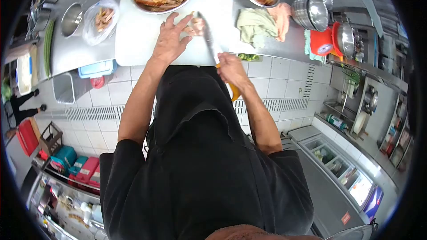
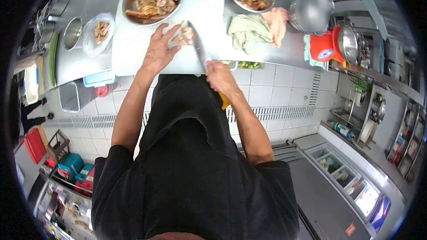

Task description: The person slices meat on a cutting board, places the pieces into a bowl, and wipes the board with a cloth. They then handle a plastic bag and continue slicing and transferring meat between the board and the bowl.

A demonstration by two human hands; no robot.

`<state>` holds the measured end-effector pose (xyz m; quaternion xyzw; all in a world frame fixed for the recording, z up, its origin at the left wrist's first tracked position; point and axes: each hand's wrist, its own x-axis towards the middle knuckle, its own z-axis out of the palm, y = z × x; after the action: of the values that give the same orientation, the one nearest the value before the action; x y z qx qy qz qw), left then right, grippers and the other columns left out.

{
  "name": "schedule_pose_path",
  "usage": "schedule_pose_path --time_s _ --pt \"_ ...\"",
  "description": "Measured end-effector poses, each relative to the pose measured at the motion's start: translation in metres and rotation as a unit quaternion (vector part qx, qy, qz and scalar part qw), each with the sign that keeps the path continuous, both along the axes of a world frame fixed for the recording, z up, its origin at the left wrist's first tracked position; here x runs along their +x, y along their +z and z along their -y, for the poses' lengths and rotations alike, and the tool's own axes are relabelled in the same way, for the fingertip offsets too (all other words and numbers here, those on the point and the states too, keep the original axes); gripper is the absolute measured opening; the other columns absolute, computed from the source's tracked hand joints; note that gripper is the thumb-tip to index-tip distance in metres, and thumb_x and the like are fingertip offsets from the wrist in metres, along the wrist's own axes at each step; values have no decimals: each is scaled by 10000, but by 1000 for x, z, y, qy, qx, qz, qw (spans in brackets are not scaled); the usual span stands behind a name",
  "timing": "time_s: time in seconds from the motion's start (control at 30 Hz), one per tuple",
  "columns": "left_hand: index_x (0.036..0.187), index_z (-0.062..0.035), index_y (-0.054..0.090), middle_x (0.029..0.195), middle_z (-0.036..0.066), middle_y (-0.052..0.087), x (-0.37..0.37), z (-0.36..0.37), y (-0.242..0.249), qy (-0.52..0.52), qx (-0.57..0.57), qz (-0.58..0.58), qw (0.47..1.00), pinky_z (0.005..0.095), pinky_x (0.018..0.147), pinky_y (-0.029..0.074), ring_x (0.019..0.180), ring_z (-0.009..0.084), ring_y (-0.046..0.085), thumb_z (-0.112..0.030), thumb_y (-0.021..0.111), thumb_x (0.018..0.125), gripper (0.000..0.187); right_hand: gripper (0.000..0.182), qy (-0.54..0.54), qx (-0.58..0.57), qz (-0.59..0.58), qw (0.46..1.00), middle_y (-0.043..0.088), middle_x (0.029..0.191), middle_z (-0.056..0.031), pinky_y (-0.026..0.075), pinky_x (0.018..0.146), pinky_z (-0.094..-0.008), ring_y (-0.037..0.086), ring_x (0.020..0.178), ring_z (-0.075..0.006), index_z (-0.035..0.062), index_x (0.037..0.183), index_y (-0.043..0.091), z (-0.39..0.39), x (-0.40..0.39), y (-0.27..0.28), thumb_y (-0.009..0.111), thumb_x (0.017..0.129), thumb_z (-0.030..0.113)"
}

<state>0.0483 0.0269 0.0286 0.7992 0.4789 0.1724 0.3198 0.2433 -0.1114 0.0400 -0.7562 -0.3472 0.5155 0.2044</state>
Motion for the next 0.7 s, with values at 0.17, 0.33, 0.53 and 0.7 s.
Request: schedule_pose_path --time_s 0.17,0.33,0.53,0.7 --pt "1219 -67 690 1159 165 631 22 -13 -25 30 -98 116 988 377 910 566 1013 296 667 -43 774 817 411 417 26 -15 -59 998 570 607 -97 469 435 -353 548 449 -175 -48 890 583 -5 -9 11 444 1077 298" --pt "1183 -12 693 1062 125 645 47 -12 -15 36 -148 215 965 300 841 595 919 214 709 17 786 799 396 350 -31 -45 -139 989 564 645 -61 422 414 -292 497 450 -117 -14 982 610 -8 16 27 459 1078 287" --pt "1209 -9 688 1096 103 629 168 -61 30 -43 -93 302 948 315 905 592 1015 213 705 -22 771 831 387 342 -46 51 34 997 588 677 -44 446 423 -290 533 472 -124 38 1205 609 -29 112 63 442 1080 310" --pt "1195 -61 699 1205 198 655 234 -104 51 -49 66 211 974 396 937 552 1077 328 670 -111 714 836 363 312 -6 122 251 960 662 720 -132 507 577 -393 633 591 -256 -19 1026 620 -70 171 83 511 1035 273"
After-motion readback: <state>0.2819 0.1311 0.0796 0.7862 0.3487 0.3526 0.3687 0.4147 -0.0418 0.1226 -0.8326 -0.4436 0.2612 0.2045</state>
